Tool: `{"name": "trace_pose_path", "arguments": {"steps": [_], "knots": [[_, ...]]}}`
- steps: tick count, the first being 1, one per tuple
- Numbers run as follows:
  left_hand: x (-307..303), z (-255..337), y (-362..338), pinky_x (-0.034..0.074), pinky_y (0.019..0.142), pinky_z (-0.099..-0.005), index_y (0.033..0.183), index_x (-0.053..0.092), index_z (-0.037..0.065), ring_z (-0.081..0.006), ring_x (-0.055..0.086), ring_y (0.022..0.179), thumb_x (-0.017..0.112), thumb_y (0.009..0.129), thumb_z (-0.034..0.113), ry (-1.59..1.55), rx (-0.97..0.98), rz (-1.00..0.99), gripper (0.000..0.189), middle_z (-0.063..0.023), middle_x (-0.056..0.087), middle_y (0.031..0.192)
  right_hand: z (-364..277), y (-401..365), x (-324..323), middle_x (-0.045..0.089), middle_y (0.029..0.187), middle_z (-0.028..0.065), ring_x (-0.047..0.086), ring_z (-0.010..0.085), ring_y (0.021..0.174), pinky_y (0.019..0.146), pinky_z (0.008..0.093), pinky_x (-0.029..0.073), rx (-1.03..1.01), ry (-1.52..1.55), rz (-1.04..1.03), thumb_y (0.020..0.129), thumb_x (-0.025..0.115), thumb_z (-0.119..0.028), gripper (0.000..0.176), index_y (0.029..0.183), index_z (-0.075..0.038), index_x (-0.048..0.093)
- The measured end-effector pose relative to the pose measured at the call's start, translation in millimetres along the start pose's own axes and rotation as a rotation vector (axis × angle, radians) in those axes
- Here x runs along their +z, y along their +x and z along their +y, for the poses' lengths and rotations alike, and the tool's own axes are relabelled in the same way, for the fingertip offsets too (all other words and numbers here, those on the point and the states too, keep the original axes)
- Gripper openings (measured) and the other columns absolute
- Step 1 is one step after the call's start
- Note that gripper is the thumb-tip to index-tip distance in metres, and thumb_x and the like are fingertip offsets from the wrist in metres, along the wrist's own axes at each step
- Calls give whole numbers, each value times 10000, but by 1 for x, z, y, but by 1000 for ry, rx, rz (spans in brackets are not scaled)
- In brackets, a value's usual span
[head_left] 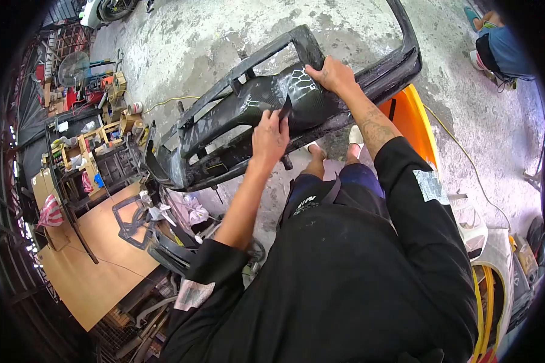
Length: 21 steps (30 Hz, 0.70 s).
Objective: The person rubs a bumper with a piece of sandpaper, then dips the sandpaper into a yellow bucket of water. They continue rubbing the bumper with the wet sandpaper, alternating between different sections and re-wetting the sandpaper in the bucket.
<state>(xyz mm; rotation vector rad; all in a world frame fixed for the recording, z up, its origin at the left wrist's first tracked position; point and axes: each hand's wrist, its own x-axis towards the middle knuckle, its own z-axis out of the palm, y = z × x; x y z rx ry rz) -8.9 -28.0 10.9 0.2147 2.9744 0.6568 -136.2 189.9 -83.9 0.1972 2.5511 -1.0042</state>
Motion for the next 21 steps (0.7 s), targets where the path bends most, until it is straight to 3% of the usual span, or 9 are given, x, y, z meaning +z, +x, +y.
{"name": "trace_pose_path", "arguments": {"steps": [2, 6, 10, 14, 18, 19, 21], "knots": [[-1, -16, 17, 549, 711, -565, 1145, 644, 4, -494, 673, 796, 595, 1011, 209, 74, 94, -1, 249, -241, 620, 1030, -1, 0, 1, 736, 1113, 293, 718, 437, 1066, 935, 487, 556, 10, -5, -15, 861, 638, -737, 854, 1183, 53, 685], [9, 0, 0, 544, 699, -562, 1130, 651, 14, -496, 672, 809, 598, 1013, 199, 100, 57, 52, 225, -237, 629, 1000, -2, 2, -2, 734, 1125, 287, 714, 431, 1083, 943, 488, 549, 29, -13, 0, 869, 628, -738, 853, 1187, 51, 681], [-4, -14, 14, 531, 754, -559, 1090, 642, -11, -497, 653, 901, 616, 1006, 204, 63, 37, -48, 232, -236, 636, 1021, 0, 1, 2, 731, 1138, 280, 707, 429, 1103, 963, 490, 541, 35, 1, -13, 865, 631, -741, 856, 1194, 48, 677], [11, 0, 0, 538, 760, -548, 1097, 646, -7, -491, 655, 899, 619, 1008, 197, 88, -16, 54, 224, -229, 643, 1025, -4, -3, -2, 736, 1120, 284, 718, 438, 1060, 921, 488, 557, 18, -5, -8, 865, 634, -723, 833, 1166, 52, 690], [-4, -10, 9, 535, 746, -567, 1091, 643, -9, -486, 663, 880, 606, 1011, 193, 42, 62, -1, 220, -230, 638, 1011, -1, 0, 1, 739, 1112, 284, 719, 434, 1063, 919, 483, 561, 23, 4, 0, 864, 634, -722, 841, 1179, 57, 686], [1, -18, 20, 549, 700, -580, 1151, 639, 24, -497, 677, 776, 575, 1022, 199, 105, 50, 2, 227, -227, 620, 1063, 1, -2, 6, 739, 1112, 284, 719, 434, 1063, 919, 483, 561, 24, 3, -7, 864, 634, -722, 841, 1179, 57, 686], [14, -4, 1, 550, 690, -576, 1153, 636, 27, -494, 679, 769, 575, 1025, 203, 123, 24, 31, 226, -224, 622, 1053, 1, 0, 6, 736, 1120, 286, 714, 430, 1081, 935, 484, 554, 46, -8, 18, 868, 629, -726, 855, 1203, 59, 674]]}}
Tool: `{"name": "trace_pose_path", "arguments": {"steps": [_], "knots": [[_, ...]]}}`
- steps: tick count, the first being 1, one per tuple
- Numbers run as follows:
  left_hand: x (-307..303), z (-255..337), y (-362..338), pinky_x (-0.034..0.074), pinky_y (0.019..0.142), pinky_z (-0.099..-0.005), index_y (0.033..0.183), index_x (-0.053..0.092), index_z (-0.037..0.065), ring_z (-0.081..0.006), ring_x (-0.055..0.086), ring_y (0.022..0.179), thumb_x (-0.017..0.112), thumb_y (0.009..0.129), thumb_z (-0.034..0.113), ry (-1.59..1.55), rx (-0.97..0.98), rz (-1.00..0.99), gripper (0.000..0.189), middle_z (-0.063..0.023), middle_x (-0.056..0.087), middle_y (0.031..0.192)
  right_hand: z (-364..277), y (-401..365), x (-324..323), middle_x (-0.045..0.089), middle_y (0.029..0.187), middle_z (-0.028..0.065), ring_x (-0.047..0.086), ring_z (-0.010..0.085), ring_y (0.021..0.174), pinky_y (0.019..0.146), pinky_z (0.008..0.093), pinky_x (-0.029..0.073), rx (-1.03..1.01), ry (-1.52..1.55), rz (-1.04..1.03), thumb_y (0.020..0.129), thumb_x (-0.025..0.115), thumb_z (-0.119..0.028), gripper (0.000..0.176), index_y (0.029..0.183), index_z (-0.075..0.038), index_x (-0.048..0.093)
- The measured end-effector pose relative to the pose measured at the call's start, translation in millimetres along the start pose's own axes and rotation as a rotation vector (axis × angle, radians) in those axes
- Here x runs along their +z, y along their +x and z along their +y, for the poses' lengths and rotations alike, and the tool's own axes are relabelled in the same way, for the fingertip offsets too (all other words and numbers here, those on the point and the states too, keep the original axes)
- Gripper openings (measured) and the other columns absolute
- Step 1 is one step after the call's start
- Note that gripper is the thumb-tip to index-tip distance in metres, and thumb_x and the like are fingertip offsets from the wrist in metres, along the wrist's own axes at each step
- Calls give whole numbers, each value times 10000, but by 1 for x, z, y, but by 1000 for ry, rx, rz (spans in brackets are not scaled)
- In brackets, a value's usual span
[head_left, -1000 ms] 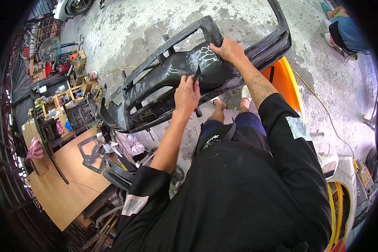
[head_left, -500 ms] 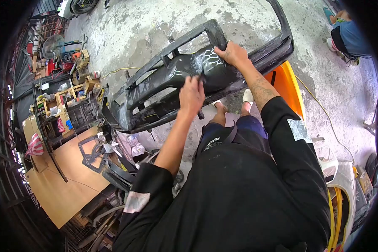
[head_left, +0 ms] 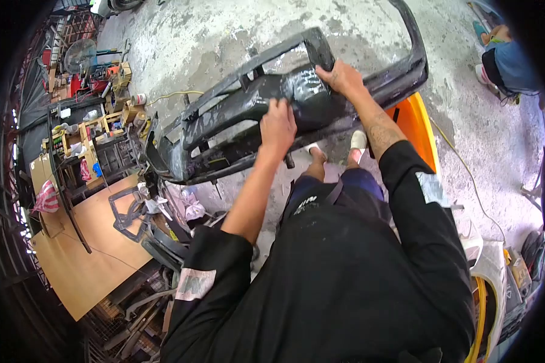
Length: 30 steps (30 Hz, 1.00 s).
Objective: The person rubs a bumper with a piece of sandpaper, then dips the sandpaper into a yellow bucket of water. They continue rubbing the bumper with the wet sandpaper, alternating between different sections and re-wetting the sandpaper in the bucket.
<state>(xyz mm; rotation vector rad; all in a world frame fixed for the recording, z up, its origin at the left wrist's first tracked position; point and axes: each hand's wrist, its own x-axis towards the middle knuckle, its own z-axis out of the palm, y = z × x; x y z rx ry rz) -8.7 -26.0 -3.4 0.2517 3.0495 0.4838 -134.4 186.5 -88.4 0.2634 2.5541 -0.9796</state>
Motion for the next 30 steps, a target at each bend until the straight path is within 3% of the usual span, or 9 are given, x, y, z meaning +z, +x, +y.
{"name": "trace_pose_path", "arguments": {"steps": [5, 11, 13, 15, 17, 21, 25, 27, 30], "knots": [[-13, -2, 4, 547, 724, -574, 1192, 634, 5, -501, 669, 830, 568, 1034, 203, -28, -5, -48, 261, -225, 629, 1057, -2, 2, -6, 723, 1158, 297, 702, 438, 1106, 953, 500, 542, -17, -16, -30, 871, 622, -728, 856, 1206, 59, 667], [-5, 6, -4, 548, 704, -565, 1182, 650, 25, -490, 672, 826, 577, 1033, 226, -46, -77, 28, 261, -221, 635, 1052, -4, 2, -6, 723, 1142, 306, 703, 449, 1089, 943, 503, 541, -8, -12, -18, 874, 619, -723, 853, 1176, 73, 667], [-11, -6, 3, 548, 699, -563, 1163, 648, 25, -491, 672, 818, 575, 1030, 216, -16, -6, -11, 243, -222, 636, 1040, -3, 3, -3, 726, 1133, 304, 703, 454, 1085, 941, 501, 544, -11, -13, -24, 870, 621, -728, 858, 1179, 71, 671], [-4, -9, 21, 550, 703, -559, 1120, 648, 14, -493, 672, 818, 575, 1026, 192, 48, -85, -27, 214, -223, 639, 1023, 0, -2, 3, 727, 1133, 304, 704, 452, 1088, 940, 493, 547, -23, 19, -43, 864, 624, -737, 862, 1177, 65, 676], [1, 1, 9, 561, 637, -556, 1053, 609, 14, -473, 681, 736, 570, 1022, 176, 30, -28, 73, 170, -221, 612, 977, -1, 2, 0, 726, 1134, 305, 705, 447, 1091, 938, 494, 548, -9, -10, 4, 859, 627, -741, 864, 1169, 65, 679], [-14, -7, 7, 544, 724, -569, 1145, 649, 3, -498, 670, 828, 581, 1017, 184, -68, 8, -56, 232, -233, 646, 1051, -3, 3, -4, 727, 1136, 301, 706, 445, 1091, 938, 502, 551, -9, 2, -12, 857, 634, -734, 858, 1171, 63, 679], [-4, -2, 17, 542, 729, -569, 1153, 646, 12, -492, 672, 850, 590, 1011, 190, 16, -57, 3, 234, -229, 639, 1055, -5, 2, -8, 730, 1136, 291, 708, 441, 1086, 937, 499, 551, 9, 5, -31, 859, 635, -726, 843, 1169, 56, 684], [-10, 10, -7, 538, 746, -576, 1141, 645, 5, -496, 667, 883, 603, 1007, 206, -87, -76, -61, 245, -228, 638, 1047, -5, 1, -5, 733, 1130, 285, 709, 440, 1077, 932, 500, 550, -4, -15, 2, 861, 635, -720, 829, 1159, 51, 688], [-16, -8, 17, 539, 749, -568, 1128, 651, -6, -493, 668, 882, 599, 1012, 201, -49, -18, -73, 243, -230, 648, 1054, -4, 2, -5, 734, 1124, 283, 712, 436, 1071, 931, 497, 549, -19, 7, -21, 860, 630, -727, 839, 1176, 49, 682]]}}
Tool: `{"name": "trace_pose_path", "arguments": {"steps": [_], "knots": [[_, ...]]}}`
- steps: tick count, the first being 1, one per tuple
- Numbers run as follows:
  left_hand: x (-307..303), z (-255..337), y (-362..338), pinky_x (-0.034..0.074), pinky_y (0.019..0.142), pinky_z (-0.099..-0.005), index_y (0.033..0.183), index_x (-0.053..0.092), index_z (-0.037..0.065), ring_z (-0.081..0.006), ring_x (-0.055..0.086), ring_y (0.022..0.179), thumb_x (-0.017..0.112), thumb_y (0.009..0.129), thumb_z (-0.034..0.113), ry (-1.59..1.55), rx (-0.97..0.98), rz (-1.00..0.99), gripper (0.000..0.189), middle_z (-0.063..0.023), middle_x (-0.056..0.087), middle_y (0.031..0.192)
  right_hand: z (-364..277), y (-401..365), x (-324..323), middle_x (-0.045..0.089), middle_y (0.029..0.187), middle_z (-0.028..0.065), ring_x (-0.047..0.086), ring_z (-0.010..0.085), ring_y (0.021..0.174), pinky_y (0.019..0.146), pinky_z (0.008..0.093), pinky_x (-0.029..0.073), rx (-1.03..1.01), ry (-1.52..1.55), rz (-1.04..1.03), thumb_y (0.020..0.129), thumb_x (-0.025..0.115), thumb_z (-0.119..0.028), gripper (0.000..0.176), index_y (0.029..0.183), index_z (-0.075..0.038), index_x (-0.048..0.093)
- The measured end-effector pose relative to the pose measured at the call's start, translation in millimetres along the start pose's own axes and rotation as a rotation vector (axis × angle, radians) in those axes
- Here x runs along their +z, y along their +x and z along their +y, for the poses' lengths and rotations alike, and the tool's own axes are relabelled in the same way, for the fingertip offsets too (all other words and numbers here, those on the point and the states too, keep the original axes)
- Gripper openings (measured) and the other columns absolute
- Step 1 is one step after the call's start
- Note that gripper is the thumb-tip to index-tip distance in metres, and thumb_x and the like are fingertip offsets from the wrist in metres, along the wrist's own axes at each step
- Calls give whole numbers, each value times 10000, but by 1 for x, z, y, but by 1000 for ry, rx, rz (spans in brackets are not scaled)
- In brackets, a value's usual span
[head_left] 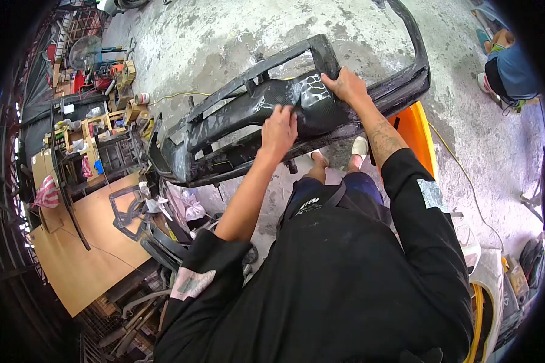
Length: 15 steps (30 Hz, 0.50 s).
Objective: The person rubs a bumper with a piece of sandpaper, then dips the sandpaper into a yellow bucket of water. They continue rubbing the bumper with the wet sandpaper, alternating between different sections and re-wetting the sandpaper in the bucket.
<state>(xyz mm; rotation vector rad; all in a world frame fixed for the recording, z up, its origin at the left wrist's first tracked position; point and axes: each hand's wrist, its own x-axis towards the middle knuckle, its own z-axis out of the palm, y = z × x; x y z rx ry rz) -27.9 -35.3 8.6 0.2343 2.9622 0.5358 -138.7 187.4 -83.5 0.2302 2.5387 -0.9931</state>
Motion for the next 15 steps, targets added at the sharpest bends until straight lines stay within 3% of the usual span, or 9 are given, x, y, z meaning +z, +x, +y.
{"name": "trace_pose_path", "arguments": {"steps": [3, 5, 7, 10, 13, 15], "knots": [[11, 7, 1, 536, 745, -572, 1118, 651, -11, -498, 667, 869, 595, 1011, 188, 1, -17, 110, 232, -240, 648, 1048, 2, -4, 4, 735, 1122, 280, 716, 426, 1069, 929, 490, 550, 7, -20, 29, 861, 624, -729, 844, 1181, 50, 677], [10, 15, -24, 550, 681, -565, 1103, 636, 8, -481, 675, 772, 577, 1011, 166, -28, 19, 76, 191, -224, 627, 1026, 0, 0, 2, 736, 1121, 279, 718, 420, 1067, 928, 486, 551, 18, -37, 55, 863, 620, -729, 845, 1180, 52, 675], [7, 7, -20, 549, 675, -570, 1098, 634, 4, -481, 674, 766, 585, 1009, 168, -43, 8, 64, 193, -223, 622, 1021, -1, -2, -3, 710, 1142, 327, 696, 458, 1099, 950, 500, 540, 10, 16, -29, 876, 587, -751, 883, 1179, 76, 652], [14, 0, 4, 548, 670, -570, 1113, 639, 17, -483, 676, 757, 602, 1004, 183, -11, 42, 118, 202, -217, 620, 998, -1, -5, 4, 718, 1148, 305, 704, 441, 1091, 940, 493, 547, 19, -9, -19, 871, 594, -749, 875, 1190, 63, 658], [9, 15, -24, 549, 680, -558, 1118, 644, 17, -482, 676, 780, 606, 1004, 186, -76, -7, 73, 207, -217, 627, 996, 0, 1, 0, 731, 1133, 287, 715, 428, 1072, 927, 486, 555, 27, -32, 18, 866, 608, -742, 860, 1183, 56, 670], [2, 4, -18, 550, 682, -554, 1114, 643, 6, -486, 673, 779, 611, 1002, 187, -15, 80, 67, 215, -214, 631, 1000, 0, -2, 4, 732, 1126, 290, 716, 428, 1070, 928, 486, 555, 27, -38, 8, 866, 613, -738, 855, 1171, 58, 676]]}}
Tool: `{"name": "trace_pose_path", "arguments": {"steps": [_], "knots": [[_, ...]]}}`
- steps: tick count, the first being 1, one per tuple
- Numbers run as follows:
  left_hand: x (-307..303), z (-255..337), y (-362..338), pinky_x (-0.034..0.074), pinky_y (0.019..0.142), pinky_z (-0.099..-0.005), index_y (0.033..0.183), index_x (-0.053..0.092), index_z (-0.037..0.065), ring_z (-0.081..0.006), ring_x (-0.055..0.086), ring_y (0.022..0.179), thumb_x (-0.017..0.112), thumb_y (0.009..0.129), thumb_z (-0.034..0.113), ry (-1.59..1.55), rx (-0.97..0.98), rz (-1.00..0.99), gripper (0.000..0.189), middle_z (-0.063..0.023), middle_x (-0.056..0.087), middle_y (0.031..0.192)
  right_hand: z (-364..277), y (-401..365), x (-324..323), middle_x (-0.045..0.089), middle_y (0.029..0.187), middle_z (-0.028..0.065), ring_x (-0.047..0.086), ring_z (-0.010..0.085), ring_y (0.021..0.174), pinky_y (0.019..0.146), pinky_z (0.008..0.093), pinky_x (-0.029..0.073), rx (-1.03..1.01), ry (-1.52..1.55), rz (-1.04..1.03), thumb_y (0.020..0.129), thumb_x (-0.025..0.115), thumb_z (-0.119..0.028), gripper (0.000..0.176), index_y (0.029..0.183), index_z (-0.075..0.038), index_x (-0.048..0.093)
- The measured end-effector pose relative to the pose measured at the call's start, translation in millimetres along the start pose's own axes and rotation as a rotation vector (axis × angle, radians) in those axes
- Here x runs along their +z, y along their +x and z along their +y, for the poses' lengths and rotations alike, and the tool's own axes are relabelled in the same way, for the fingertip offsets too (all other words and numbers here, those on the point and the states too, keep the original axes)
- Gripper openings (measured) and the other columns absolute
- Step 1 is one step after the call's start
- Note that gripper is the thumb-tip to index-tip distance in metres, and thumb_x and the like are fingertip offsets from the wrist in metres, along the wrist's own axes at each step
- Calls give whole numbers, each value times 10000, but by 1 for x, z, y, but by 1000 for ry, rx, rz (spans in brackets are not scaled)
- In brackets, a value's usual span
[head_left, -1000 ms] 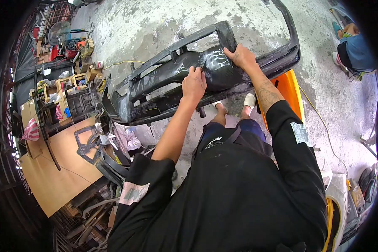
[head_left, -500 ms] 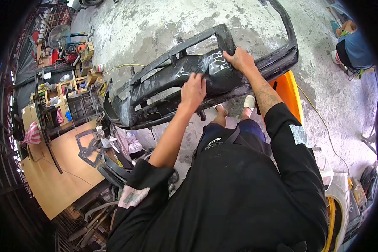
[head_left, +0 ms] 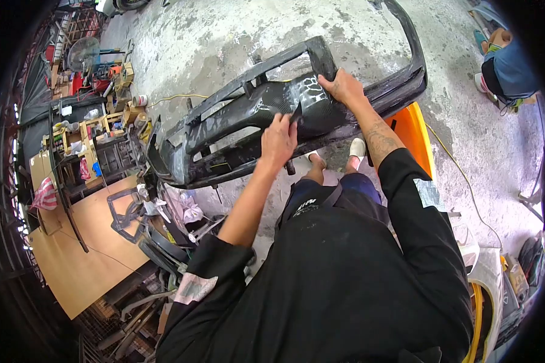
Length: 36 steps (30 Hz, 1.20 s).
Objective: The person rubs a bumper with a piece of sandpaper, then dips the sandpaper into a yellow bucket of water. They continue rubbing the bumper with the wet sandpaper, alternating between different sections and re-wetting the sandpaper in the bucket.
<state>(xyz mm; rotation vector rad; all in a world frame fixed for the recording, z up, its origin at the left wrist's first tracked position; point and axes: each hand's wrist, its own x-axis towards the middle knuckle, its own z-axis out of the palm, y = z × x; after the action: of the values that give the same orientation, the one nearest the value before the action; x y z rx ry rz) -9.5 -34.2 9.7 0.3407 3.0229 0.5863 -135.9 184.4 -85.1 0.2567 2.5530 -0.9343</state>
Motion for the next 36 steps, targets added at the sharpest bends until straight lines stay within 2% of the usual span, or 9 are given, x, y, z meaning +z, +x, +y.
{"name": "trace_pose_path", "arguments": {"steps": [12, 14, 16, 21, 25, 30, 32, 34, 36], "knots": [[15, -13, 23, 552, 738, -504, 1166, 670, 8, -467, 680, 814, 653, 983, 196, 54, -105, 52, 263, -230, 672, 971, -1, -3, -5, 726, 1146, 292, 707, 436, 1092, 954, 486, 541, -17, 25, -30, 874, 603, -744, 858, 1178, 56, 670], [12, -27, 25, 521, 718, -533, 1001, 647, -26, -484, 668, 816, 667, 968, 181, -244, -200, 160, 211, -253, 661, 941, -3, 0, -7, 726, 1141, 296, 708, 435, 1090, 951, 488, 542, -20, 7, -19, 873, 603, -744, 862, 1177, 60, 667], [-21, -25, 13, 526, 744, -454, 1049, 684, -40, -402, 691, 815, 691, 963, 170, -385, -297, 236, 228, -256, 701, 901, -3, 0, -3, 726, 1135, 299, 708, 434, 1088, 948, 490, 543, 0, 6, -15, 872, 603, -744, 865, 1176, 64, 664], [-57, -78, -16, 534, 736, -410, 1089, 685, -44, -289, 701, 800, 696, 986, 180, -391, -449, 222, 247, -195, 726, 902, -5, 1, -2, 729, 1105, 301, 709, 442, 1067, 933, 495, 546, -14, -21, 7, 866, 582, -767, 895, 1187, 66, 653], [-72, -110, 0, 504, 709, -471, 1015, 645, -49, -452, 616, 823, 661, 1013, 207, -122, -85, 182, 257, -221, 598, 902, -5, 0, 3, 734, 1093, 289, 714, 432, 1052, 931, 497, 545, 15, -31, 24, 861, 574, -778, 909, 1203, 62, 639], [-69, -141, 26, 510, 756, -471, 1113, 677, -25, -424, 614, 853, 668, 1001, 181, -175, 70, 56, 234, -195, 616, 1008, -16, -10, 7, 743, 1045, 273, 724, 421, 1006, 898, 489, 556, 60, -57, 119, 845, 622, -747, 893, 1226, 61, 624], [-65, -147, 31, 509, 800, -459, 1141, 692, -16, -400, 615, 891, 696, 979, 163, -153, 170, 133, 241, -176, 631, 1022, -20, -10, 12, 745, 1022, 267, 728, 418, 981, 875, 484, 563, 80, -61, 180, 840, 642, -732, 885, 1232, 61, 621], [-64, -155, 36, 506, 831, -441, 1141, 698, -21, -375, 612, 921, 726, 951, 142, -190, 210, 123, 252, -161, 643, 1009, -16, -8, 30, 748, 962, 246, 734, 411, 919, 828, 471, 576, 53, -23, 354, 826, 678, -709, 889, 1265, 62, 608], [-63, -166, 43, 515, 835, -426, 1169, 699, -29, -378, 622, 916, 738, 940, 136, -285, 105, -33, 285, -163, 653, 1005, -17, -9, 43, 749, 925, 229, 737, 398, 884, 804, 465, 581, 89, -39, 413, 827, 686, -703, 897, 1289, 61, 599]]}}
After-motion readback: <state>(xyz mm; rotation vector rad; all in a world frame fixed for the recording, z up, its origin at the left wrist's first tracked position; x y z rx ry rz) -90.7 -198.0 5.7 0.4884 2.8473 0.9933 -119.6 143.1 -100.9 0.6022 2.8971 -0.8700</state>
